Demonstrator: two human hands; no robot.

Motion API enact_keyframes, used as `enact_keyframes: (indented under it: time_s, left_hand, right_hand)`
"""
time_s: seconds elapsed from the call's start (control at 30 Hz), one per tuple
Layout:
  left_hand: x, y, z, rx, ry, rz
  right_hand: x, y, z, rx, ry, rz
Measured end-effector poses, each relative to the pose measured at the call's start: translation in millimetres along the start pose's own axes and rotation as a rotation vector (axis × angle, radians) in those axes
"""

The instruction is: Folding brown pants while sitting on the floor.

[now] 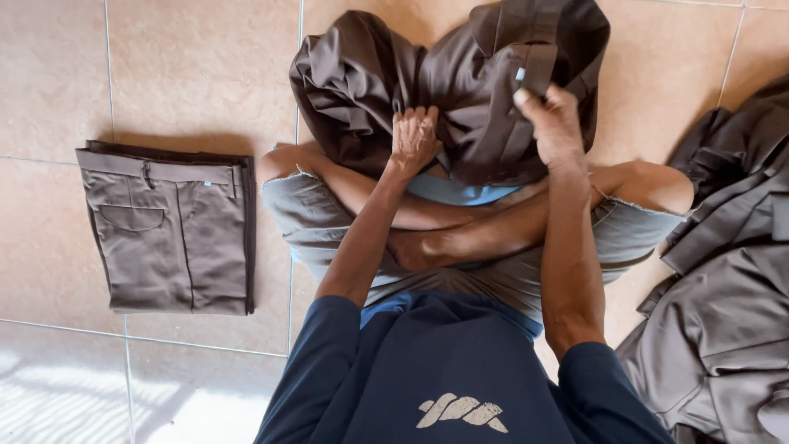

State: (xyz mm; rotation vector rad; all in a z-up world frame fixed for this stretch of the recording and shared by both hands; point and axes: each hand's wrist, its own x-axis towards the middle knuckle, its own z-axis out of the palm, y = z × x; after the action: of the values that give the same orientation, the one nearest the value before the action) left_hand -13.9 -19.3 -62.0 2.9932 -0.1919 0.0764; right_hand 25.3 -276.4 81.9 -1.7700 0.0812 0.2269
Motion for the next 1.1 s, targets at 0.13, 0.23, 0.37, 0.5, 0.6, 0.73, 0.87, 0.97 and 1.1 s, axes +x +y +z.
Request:
enact_keyframes:
  time_s: [0.13, 0.23, 0.37, 0.5, 0.6, 0.73, 0.87, 0.97, 1.1]
  left_hand:
    - [-30.8, -4.8, 36.7, -0.126, -0.171, -0.069]
    - [-26.1, -16.6, 36.3, -0.241, -0.296, -0.153]
    - [-32.9, -10.7, -1.1, -0.295, -0.261, -0.165]
    - [-41.6, -0.1, -40.8, -0.299, -0.215, -0.131]
    - [-42.5, -4.0, -43.0, -0.380, -0.248, -0.149]
    - [-40.1, -2.7, -73.0, -0.648, -0.403, -0.192]
    - [-28.9, 25.6, -202.0, -0.882, -0.294, -0.133]
    - [-12.7, 33.9, -197.6, -0.877, -0.052, 0.093]
    - [0.4, 47.4, -224.5, -1.033, 0.032, 0.282]
  right_hand:
    - [8.4, 11.8, 4.9, 0.377, 0.121, -0.004]
    - [-36.0, -65.3, 19.4, 0.531, -0.195, -0.093]
    - [-25.0, 1.1, -1.1, 0.287, -0.279, -0.212]
    - [-24.6, 25.0, -5.8, -0.031, -0.231, -0.100]
    - [-30.8, 0.3, -1.1, -0.012, -0.201, -0.209]
    - [-38.8, -18.0, 5.8, -0.018, -0.153, -0.287]
    - [-60.7, -64.5, 11.3, -0.059, -0.149, -0.323]
    - [-80.2, -117.3, 22.2, -0.052, -0.130, -0.251]
    - [-92.6, -135.7, 23.8, -0.177, -0.113, -0.407]
